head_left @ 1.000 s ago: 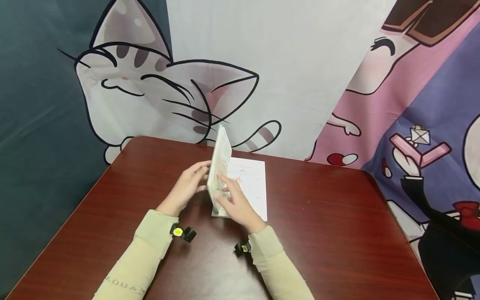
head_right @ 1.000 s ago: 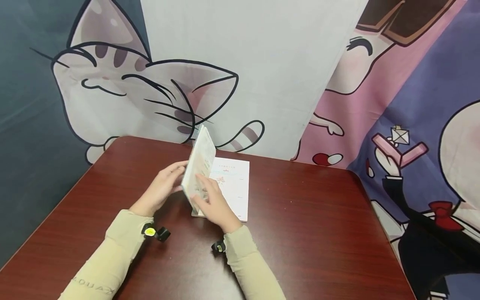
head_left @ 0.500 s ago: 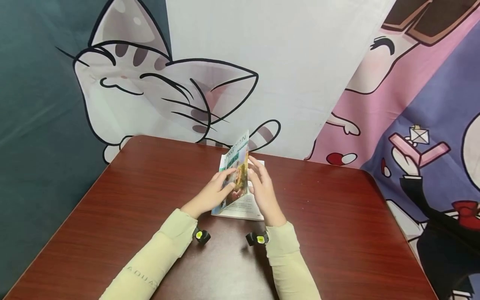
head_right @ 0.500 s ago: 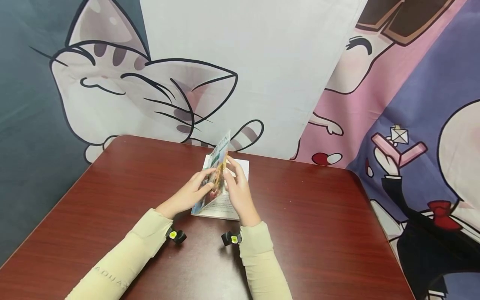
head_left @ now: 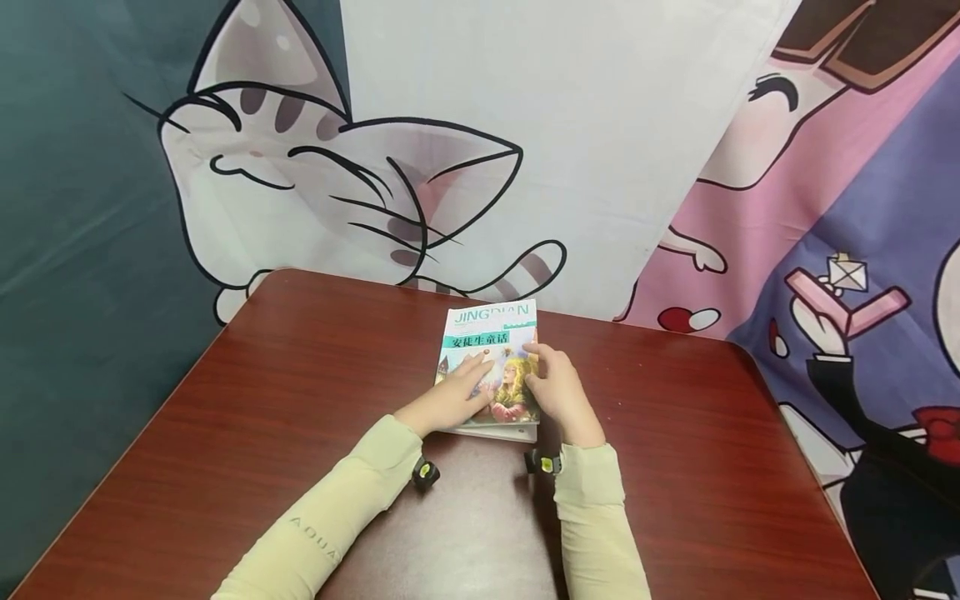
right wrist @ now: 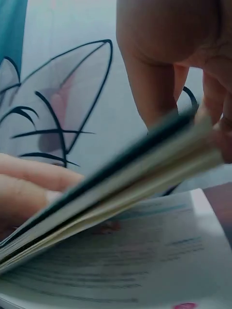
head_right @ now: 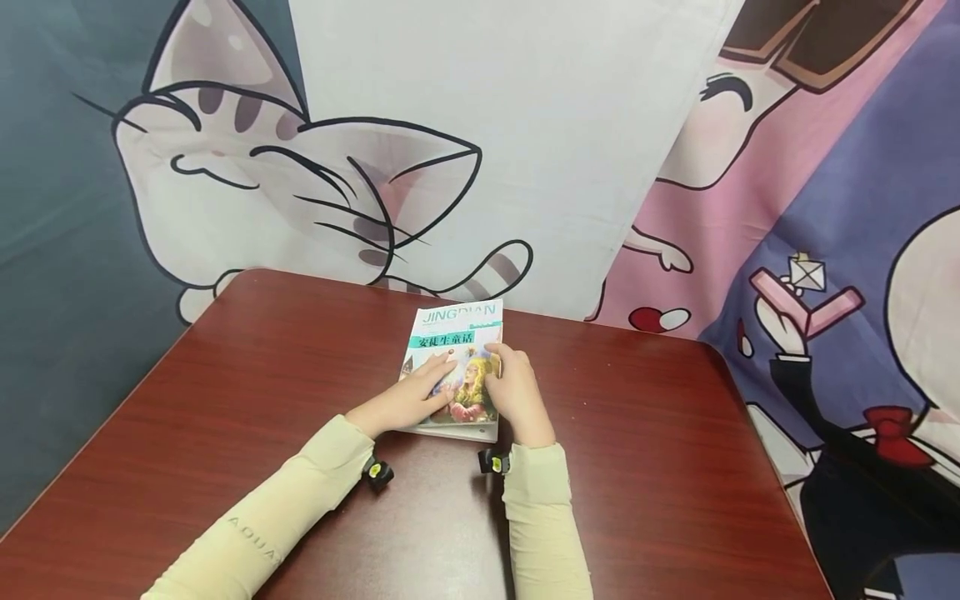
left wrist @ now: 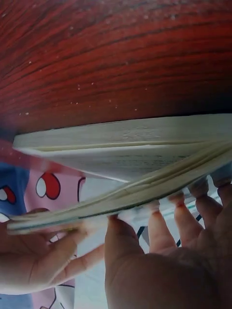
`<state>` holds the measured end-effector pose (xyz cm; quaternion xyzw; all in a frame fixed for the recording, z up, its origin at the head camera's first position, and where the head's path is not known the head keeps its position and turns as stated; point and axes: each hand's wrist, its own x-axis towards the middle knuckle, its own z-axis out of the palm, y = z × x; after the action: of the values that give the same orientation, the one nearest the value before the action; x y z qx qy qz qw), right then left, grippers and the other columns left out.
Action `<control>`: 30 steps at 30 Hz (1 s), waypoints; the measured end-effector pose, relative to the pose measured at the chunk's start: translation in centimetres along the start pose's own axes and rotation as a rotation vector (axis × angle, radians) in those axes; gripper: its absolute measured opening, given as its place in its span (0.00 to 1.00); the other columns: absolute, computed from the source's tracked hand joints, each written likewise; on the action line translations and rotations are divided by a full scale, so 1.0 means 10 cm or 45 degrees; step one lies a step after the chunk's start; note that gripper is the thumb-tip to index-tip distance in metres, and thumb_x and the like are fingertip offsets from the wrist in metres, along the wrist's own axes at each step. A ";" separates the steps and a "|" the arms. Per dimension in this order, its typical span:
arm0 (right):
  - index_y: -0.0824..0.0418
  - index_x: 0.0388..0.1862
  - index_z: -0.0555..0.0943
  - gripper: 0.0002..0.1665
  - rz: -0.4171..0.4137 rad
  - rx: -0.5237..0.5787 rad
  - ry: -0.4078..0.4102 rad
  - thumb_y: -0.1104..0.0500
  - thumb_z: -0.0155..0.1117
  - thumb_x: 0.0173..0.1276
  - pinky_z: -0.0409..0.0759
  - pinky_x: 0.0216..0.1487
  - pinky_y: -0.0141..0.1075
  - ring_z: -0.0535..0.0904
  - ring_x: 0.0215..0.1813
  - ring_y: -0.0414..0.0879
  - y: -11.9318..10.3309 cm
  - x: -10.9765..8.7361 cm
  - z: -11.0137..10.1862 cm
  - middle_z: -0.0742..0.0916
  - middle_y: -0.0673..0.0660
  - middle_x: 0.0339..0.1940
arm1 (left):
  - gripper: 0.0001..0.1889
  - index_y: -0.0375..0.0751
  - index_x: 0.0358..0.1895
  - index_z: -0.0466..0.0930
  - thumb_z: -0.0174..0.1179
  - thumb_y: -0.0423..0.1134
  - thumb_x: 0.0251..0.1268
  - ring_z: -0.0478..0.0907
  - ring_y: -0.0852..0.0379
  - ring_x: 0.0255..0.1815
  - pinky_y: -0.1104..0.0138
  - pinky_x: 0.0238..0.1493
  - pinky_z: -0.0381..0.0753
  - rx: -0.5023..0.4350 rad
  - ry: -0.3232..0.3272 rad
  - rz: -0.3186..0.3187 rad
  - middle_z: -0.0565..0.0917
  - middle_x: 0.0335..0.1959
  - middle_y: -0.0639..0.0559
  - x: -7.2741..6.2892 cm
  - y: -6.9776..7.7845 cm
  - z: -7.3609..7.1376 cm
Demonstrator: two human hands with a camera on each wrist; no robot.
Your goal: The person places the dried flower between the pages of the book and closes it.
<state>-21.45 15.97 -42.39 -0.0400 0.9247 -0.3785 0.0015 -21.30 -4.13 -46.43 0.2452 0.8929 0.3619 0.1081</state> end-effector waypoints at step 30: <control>0.73 0.61 0.79 0.32 -0.022 -0.161 -0.210 0.74 0.65 0.54 0.75 0.62 0.54 0.76 0.60 0.65 0.30 0.05 0.14 0.74 0.74 0.62 | 0.38 0.31 0.80 0.53 0.56 0.47 0.77 0.36 0.35 0.82 0.43 0.79 0.41 0.243 -0.261 -0.022 0.45 0.82 0.33 0.03 0.02 0.05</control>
<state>-22.12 17.13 -45.49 -0.0791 0.9431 -0.3149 0.0717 -21.34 -3.56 -46.66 0.2824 0.9095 0.2477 0.1780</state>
